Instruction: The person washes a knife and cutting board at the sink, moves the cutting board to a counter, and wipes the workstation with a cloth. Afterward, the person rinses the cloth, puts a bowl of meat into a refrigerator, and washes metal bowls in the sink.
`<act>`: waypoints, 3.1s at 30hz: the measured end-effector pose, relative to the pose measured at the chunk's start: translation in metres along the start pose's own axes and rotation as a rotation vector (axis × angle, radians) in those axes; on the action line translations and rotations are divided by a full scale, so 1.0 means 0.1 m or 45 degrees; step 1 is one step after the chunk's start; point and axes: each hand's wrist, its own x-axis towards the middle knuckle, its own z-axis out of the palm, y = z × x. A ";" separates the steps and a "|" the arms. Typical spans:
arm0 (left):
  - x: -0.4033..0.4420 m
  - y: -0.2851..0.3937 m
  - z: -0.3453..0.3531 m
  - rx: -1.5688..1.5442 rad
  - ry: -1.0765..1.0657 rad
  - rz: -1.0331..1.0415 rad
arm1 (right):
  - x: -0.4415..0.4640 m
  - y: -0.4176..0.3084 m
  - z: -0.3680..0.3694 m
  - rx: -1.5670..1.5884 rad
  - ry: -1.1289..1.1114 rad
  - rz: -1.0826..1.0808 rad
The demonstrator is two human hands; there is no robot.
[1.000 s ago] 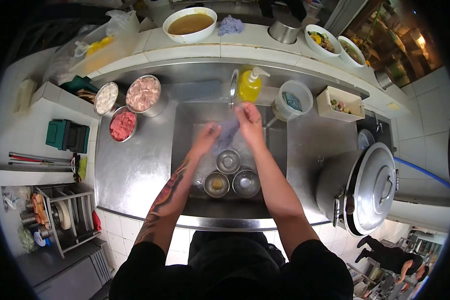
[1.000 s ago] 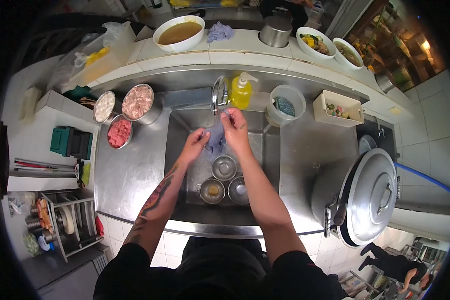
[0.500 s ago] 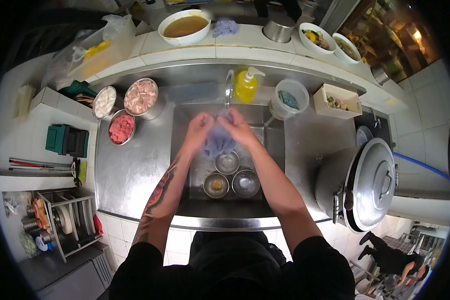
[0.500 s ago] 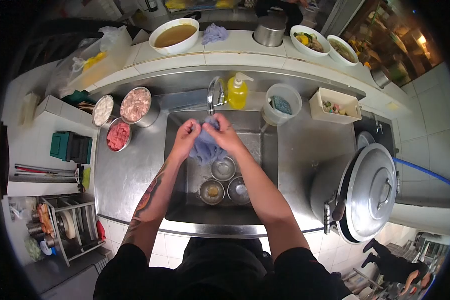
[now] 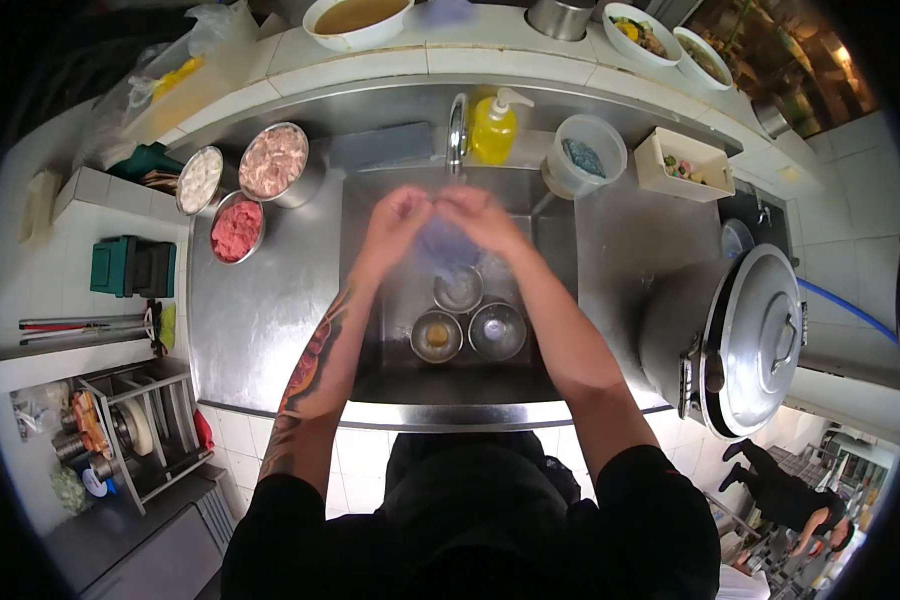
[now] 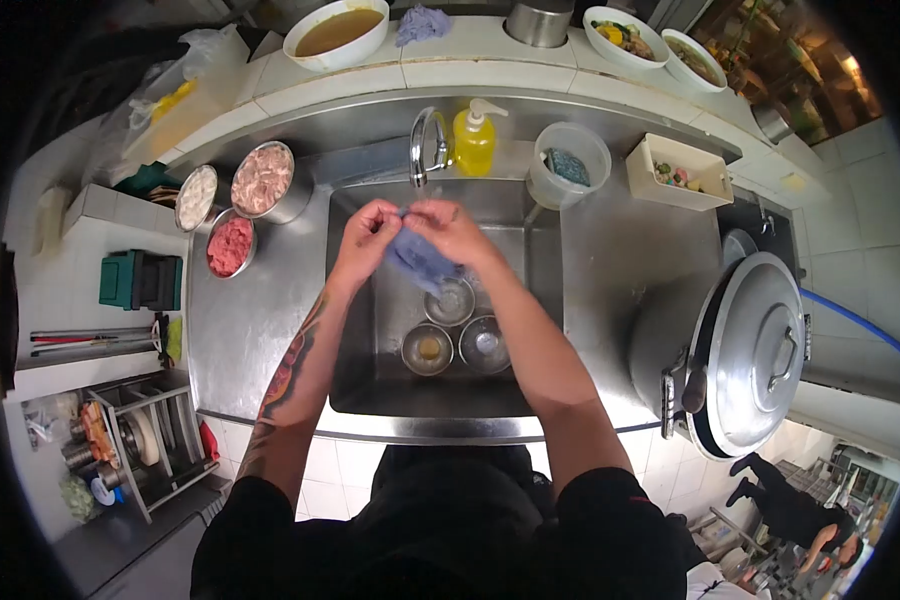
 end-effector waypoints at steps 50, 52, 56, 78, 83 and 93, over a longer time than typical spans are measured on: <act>-0.71 -1.38 -0.04 0.093 0.053 -0.333 | -0.14 0.37 0.03 -0.343 0.078 0.207; -0.36 -0.46 0.17 0.090 0.027 -0.014 | -0.06 0.13 0.04 -0.606 -0.030 0.304; 0.10 -0.33 -0.04 0.341 -0.302 0.089 | 0.02 0.08 0.01 -0.545 0.079 -0.016; 0.27 -0.23 0.47 -0.631 0.390 -0.437 | 0.32 0.15 0.51 -0.365 0.767 -0.278; 0.25 -0.12 0.13 -0.378 0.100 -0.375 | 0.21 -0.01 0.06 -0.479 0.237 -0.260; 0.29 0.43 -0.11 0.518 -0.177 0.099 | 0.28 -0.03 0.09 -0.178 0.024 -0.374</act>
